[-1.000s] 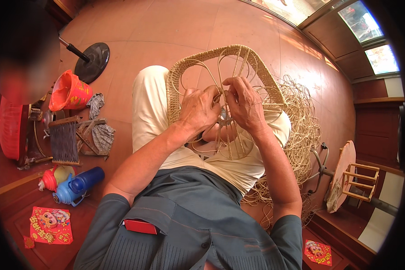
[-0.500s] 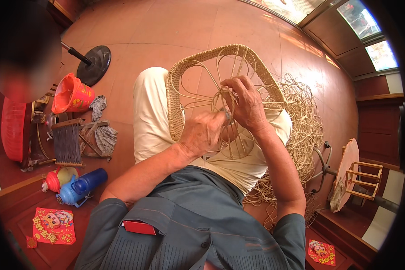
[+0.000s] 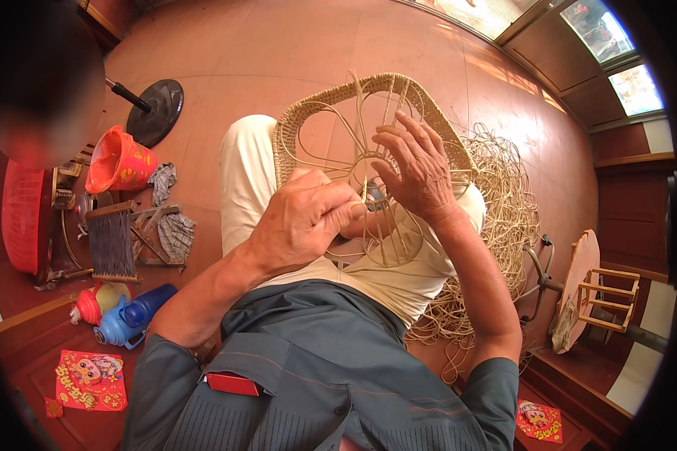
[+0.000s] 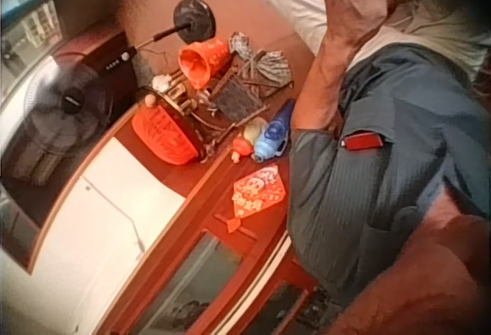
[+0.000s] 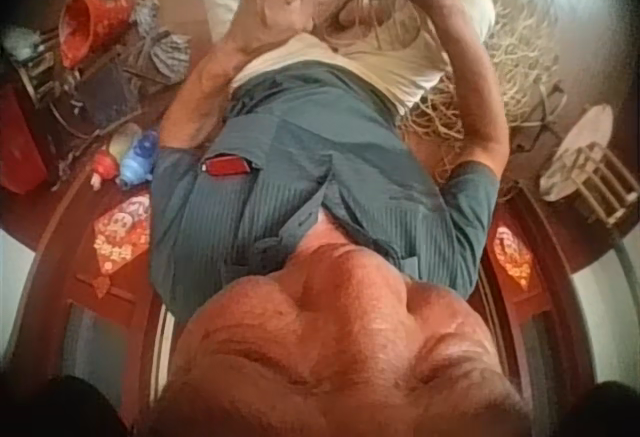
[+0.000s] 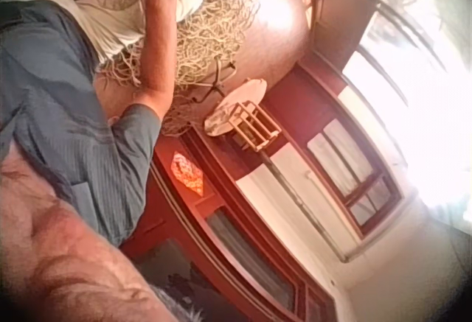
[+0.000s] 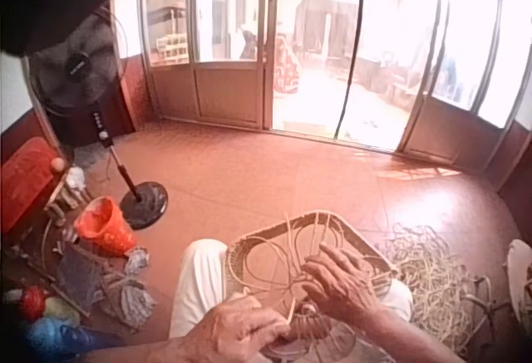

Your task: Manually weave a traditional basket using long plant-based strips and a wire frame.

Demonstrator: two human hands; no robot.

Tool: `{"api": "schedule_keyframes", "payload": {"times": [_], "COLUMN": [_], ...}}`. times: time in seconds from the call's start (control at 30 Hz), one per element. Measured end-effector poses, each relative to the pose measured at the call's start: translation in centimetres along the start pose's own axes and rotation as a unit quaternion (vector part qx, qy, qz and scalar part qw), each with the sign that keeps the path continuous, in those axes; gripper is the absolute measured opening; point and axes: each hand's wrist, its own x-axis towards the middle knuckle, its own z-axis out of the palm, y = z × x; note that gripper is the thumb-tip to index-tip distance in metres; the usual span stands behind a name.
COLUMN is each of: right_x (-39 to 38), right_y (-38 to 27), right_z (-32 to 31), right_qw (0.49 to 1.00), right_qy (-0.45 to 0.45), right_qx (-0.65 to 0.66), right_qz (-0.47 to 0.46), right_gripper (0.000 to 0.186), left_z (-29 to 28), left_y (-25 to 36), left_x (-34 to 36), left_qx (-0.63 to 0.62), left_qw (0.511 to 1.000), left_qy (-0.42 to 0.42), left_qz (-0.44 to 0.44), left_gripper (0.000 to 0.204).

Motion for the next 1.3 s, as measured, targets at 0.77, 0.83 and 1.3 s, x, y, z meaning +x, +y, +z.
{"api": "schedule_keyframes", "payload": {"times": [0.77,0.83,1.3], "right_x": [2.3,2.4,5.4], "right_y": [1.4,1.8,2.7], "right_z": [-0.4,-0.7,-2.4], "right_qw": [0.992,0.994,0.985], "right_qy": [-0.053,-0.027,0.15], "right_qx": [0.115,0.101,0.014], "right_qz": [-0.005,0.013,0.083], "right_gripper": [0.006,0.006,0.017], "left_z": [0.5,1.4,-2.6], "left_y": [-6.1,-6.9,-12.7], "left_x": [-2.5,-2.2,6.4], "left_qx": [0.099,0.129,0.341], "left_qw": [0.976,0.966,0.919], "left_qy": [0.104,0.152,0.173], "left_qz": [-0.161,-0.162,-0.091], "left_gripper": [0.03,0.034,0.023]}}
